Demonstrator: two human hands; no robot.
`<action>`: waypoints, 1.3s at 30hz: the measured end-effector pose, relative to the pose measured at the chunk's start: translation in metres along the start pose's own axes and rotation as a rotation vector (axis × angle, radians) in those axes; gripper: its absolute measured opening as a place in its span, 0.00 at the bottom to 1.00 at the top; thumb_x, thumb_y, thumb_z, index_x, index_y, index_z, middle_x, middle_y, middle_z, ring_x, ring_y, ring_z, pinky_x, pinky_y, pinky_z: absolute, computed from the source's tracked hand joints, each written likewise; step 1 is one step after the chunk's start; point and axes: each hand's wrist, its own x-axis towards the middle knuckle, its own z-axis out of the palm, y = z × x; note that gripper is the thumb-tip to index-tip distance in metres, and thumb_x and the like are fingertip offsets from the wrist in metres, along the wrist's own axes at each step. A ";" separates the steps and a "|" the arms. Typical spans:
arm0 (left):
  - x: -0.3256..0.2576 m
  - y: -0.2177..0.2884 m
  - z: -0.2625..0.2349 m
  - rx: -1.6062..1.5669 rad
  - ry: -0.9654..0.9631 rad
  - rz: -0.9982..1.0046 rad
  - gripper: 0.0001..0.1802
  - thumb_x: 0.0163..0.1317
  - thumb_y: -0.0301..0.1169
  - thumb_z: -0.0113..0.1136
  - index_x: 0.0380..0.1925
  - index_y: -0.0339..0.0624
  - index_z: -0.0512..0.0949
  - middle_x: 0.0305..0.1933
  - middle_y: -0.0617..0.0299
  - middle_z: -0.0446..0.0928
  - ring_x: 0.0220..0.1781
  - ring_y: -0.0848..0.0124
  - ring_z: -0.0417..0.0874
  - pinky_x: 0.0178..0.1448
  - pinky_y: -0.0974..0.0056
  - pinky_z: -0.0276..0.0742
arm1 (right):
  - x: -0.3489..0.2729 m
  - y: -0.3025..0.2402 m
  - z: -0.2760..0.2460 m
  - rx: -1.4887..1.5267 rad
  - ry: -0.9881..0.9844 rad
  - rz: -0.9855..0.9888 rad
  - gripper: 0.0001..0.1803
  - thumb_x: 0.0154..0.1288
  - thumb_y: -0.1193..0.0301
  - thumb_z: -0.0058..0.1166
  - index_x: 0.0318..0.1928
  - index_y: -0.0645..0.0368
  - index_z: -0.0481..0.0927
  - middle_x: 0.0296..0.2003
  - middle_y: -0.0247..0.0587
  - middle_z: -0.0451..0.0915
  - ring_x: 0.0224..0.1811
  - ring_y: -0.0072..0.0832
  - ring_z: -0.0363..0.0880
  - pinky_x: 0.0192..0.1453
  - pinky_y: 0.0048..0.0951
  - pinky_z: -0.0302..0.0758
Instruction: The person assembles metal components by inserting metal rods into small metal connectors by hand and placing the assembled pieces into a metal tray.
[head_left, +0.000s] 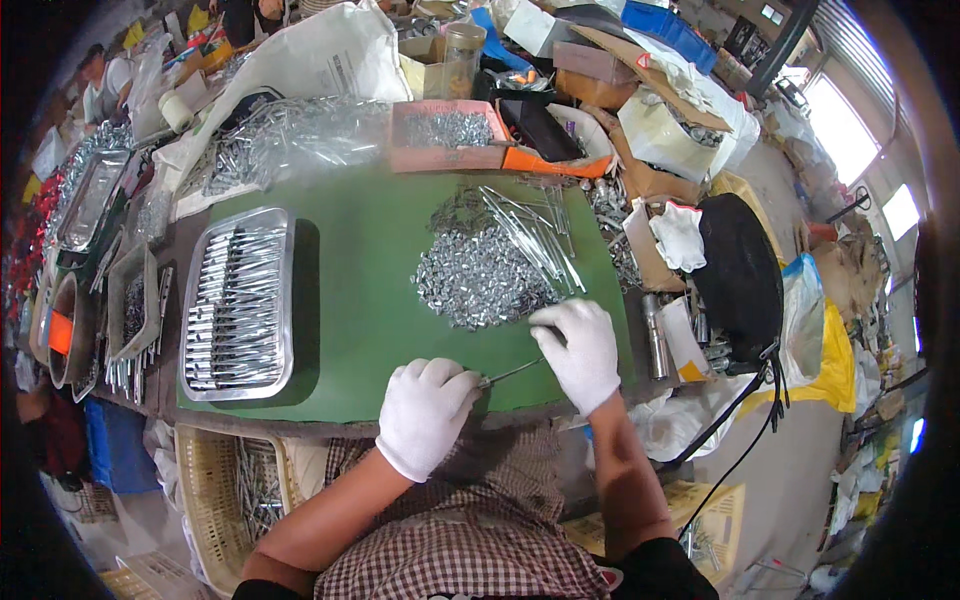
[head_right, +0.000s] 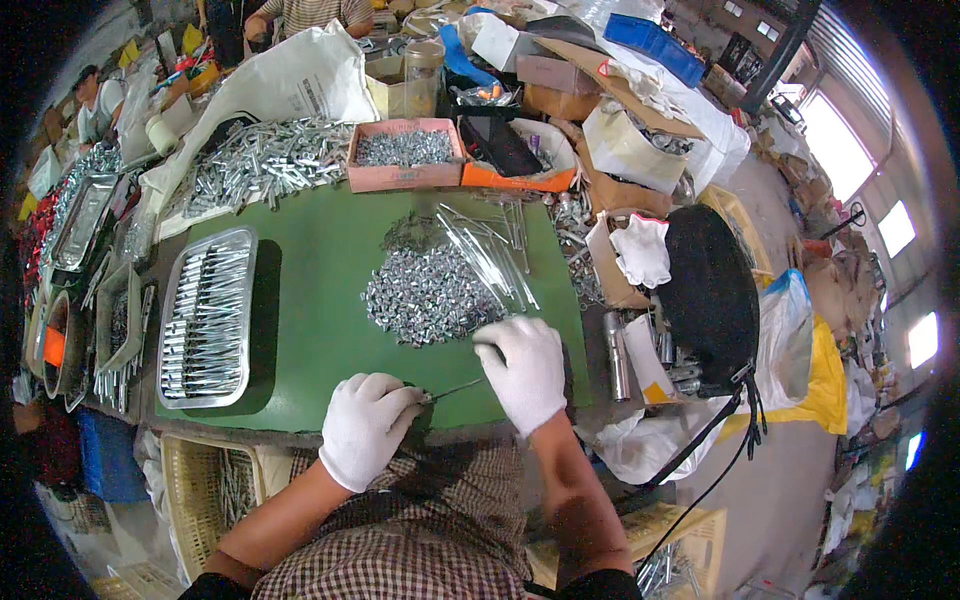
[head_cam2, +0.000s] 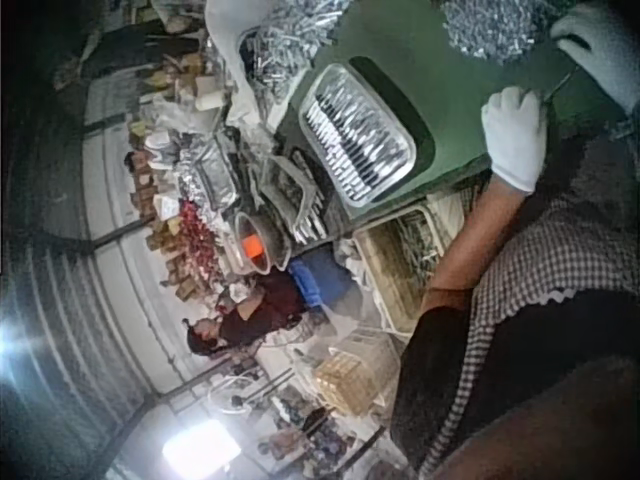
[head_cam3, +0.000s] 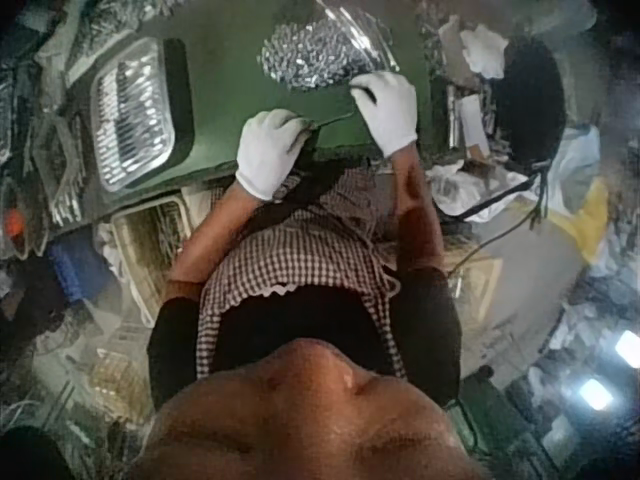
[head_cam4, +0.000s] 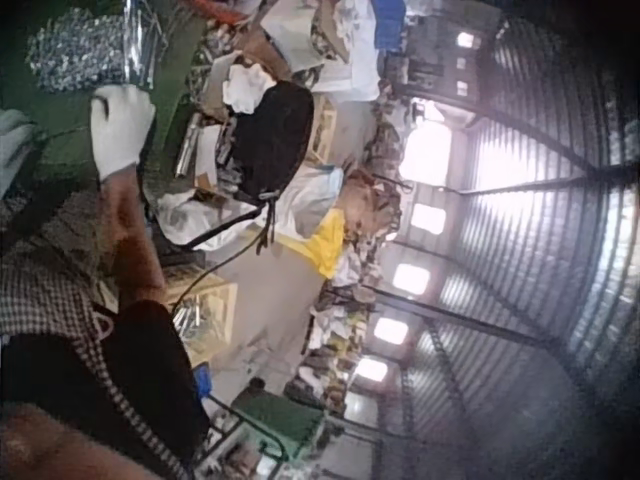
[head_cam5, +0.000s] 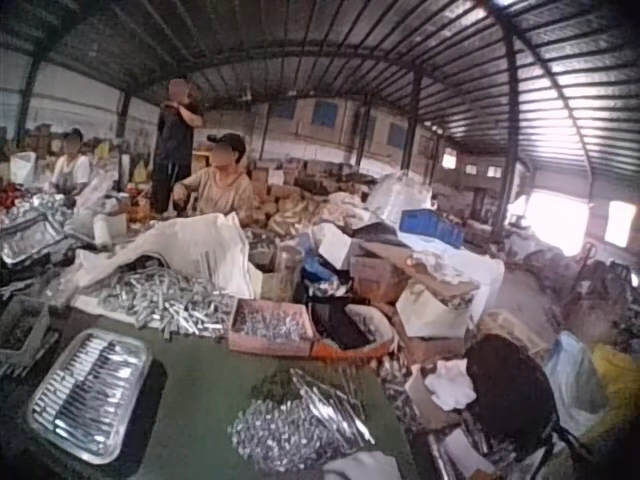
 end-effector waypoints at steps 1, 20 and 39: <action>0.000 0.000 0.000 -0.003 -0.004 -0.001 0.07 0.55 0.29 0.70 0.34 0.49 0.84 0.36 0.63 0.79 0.40 0.59 0.81 0.45 0.53 0.76 | 0.005 0.001 0.001 -0.001 -0.003 0.005 0.03 0.61 0.68 0.63 0.34 0.51 0.87 0.35 0.40 0.83 0.43 0.46 0.80 0.50 0.48 0.73; -0.003 -0.006 0.003 -0.037 -0.011 -0.023 0.11 0.52 0.33 0.73 0.32 0.46 0.80 0.36 0.62 0.79 0.40 0.57 0.82 0.46 0.51 0.75 | -0.017 -0.049 0.002 0.281 -0.298 -0.049 0.11 0.59 0.72 0.61 0.44 0.57 0.81 0.35 0.44 0.85 0.42 0.46 0.83 0.52 0.45 0.74; 0.003 -0.001 0.002 -0.072 0.036 -0.001 0.09 0.52 0.30 0.73 0.29 0.46 0.79 0.33 0.61 0.79 0.38 0.55 0.81 0.43 0.51 0.74 | -0.073 0.084 -0.052 -0.595 0.053 0.449 0.36 0.69 0.68 0.56 0.76 0.59 0.65 0.65 0.66 0.72 0.62 0.61 0.73 0.67 0.54 0.69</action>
